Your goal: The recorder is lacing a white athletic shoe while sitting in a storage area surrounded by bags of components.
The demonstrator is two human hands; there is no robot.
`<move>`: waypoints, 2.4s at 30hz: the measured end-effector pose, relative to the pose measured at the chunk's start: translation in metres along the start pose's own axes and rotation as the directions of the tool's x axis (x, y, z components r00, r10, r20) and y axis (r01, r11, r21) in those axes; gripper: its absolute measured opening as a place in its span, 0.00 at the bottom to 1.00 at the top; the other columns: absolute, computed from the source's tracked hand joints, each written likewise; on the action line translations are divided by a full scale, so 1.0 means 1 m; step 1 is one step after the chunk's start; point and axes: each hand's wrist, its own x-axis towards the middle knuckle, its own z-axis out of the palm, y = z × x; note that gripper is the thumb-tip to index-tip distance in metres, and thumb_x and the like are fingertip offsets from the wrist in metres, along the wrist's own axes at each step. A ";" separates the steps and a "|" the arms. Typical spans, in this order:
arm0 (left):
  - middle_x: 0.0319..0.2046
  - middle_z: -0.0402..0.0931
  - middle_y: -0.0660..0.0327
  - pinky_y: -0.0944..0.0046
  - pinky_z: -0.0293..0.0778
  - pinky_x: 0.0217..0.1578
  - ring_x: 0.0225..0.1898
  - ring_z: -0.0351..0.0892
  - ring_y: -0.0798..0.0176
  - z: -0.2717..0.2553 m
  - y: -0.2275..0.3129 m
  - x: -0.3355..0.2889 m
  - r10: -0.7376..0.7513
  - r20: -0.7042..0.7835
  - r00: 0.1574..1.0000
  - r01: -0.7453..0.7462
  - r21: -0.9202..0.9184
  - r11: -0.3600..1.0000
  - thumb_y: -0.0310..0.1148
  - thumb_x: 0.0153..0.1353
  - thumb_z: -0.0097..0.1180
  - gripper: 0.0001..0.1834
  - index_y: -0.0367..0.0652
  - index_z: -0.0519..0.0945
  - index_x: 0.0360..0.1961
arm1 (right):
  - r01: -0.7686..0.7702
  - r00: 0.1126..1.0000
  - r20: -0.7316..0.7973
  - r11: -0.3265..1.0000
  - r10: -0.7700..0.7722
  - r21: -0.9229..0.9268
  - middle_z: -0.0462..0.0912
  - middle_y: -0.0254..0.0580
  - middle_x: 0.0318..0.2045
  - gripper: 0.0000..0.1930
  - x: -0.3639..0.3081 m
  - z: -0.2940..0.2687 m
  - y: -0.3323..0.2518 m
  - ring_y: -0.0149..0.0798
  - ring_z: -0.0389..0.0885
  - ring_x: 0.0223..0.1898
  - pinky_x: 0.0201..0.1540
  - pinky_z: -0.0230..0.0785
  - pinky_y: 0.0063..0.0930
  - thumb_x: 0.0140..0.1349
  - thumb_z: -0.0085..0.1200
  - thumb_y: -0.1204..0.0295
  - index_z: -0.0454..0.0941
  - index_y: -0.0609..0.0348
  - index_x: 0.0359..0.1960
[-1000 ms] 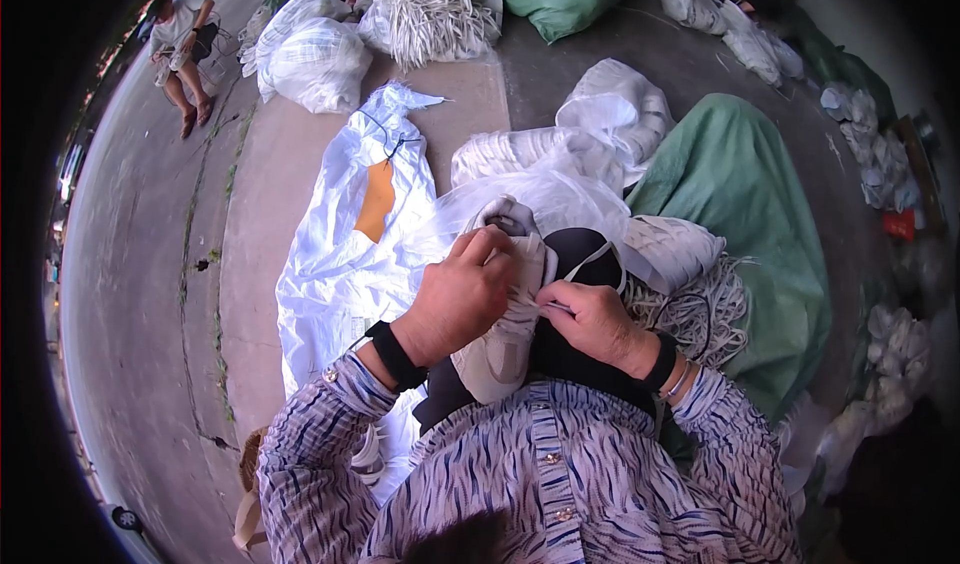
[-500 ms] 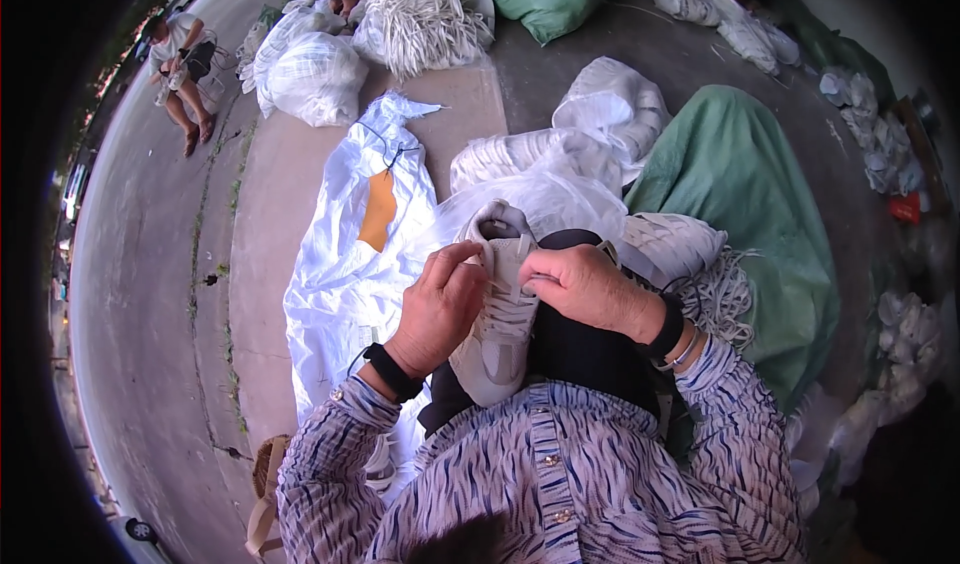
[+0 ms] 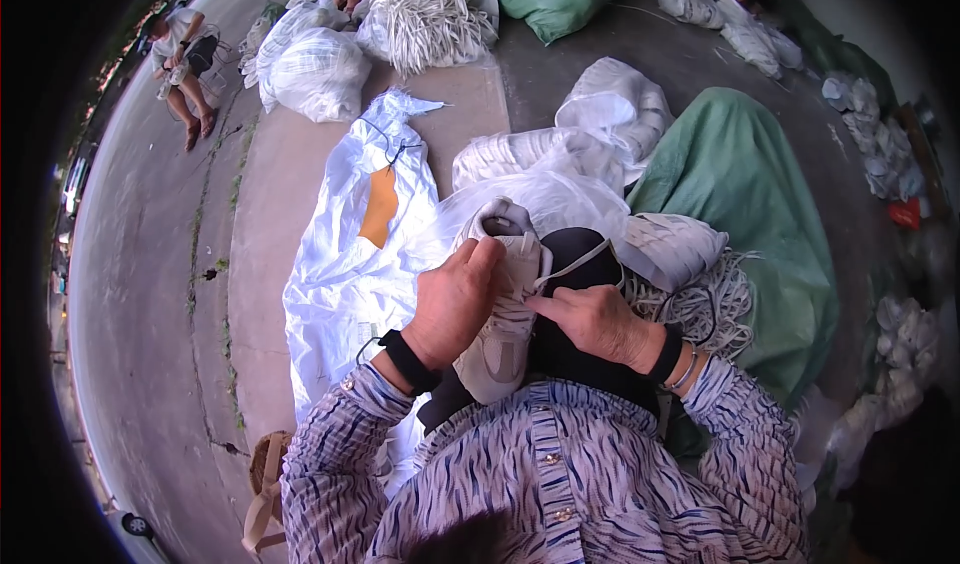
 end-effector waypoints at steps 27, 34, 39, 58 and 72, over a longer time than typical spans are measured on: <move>0.27 0.76 0.70 0.71 0.66 0.38 0.31 0.69 0.74 -0.037 -0.048 -0.024 -0.099 0.417 0.904 0.407 -0.765 0.499 0.37 0.62 0.55 0.11 0.39 0.81 0.33 | -0.467 0.869 0.106 0.729 0.484 0.500 0.75 0.31 0.15 0.09 0.042 -0.014 0.014 0.21 0.68 0.12 0.14 0.60 0.15 0.63 0.47 0.70 0.78 0.59 0.32; 0.30 0.77 0.59 0.64 0.69 0.40 0.36 0.75 0.60 -0.031 -0.058 -0.035 0.027 0.269 0.963 0.019 -0.167 0.986 0.29 0.54 0.60 0.05 0.40 0.81 0.32 | -0.658 0.753 0.485 0.475 0.446 0.585 0.75 0.35 0.14 0.08 0.083 -0.006 0.011 0.23 0.68 0.10 0.10 0.59 0.17 0.57 0.49 0.73 0.78 0.63 0.33; 0.52 0.70 0.57 0.58 0.67 0.52 0.54 0.67 0.50 -0.036 -0.036 -0.008 0.067 -0.006 0.998 -0.067 -0.118 0.991 0.24 0.43 0.66 0.28 0.46 0.74 0.48 | -0.676 0.735 0.550 0.483 0.396 0.557 0.76 0.35 0.16 0.08 0.082 -0.004 0.007 0.25 0.72 0.13 0.13 0.61 0.18 0.54 0.51 0.74 0.80 0.61 0.33; 0.45 0.70 0.57 0.60 0.74 0.45 0.48 0.72 0.52 -0.027 -0.018 0.016 0.431 0.174 0.885 -0.430 -0.047 0.902 0.24 0.47 0.62 0.09 0.44 0.78 0.32 | -0.361 0.912 -0.171 0.928 0.372 0.097 0.76 0.47 0.18 0.07 0.035 -0.031 0.044 0.47 0.76 0.19 0.22 0.68 0.35 0.59 0.49 0.70 0.72 0.60 0.34; 0.41 0.66 0.55 0.61 0.79 0.34 0.45 0.70 0.54 -0.029 0.002 0.022 0.236 0.391 0.889 -0.326 0.179 0.928 0.26 0.53 0.53 0.11 0.35 0.76 0.38 | -0.018 0.914 0.278 -0.656 0.294 0.754 0.65 0.25 0.16 0.10 0.005 -0.049 0.046 0.20 0.54 0.09 0.17 0.48 0.17 0.69 0.41 0.65 0.70 0.56 0.36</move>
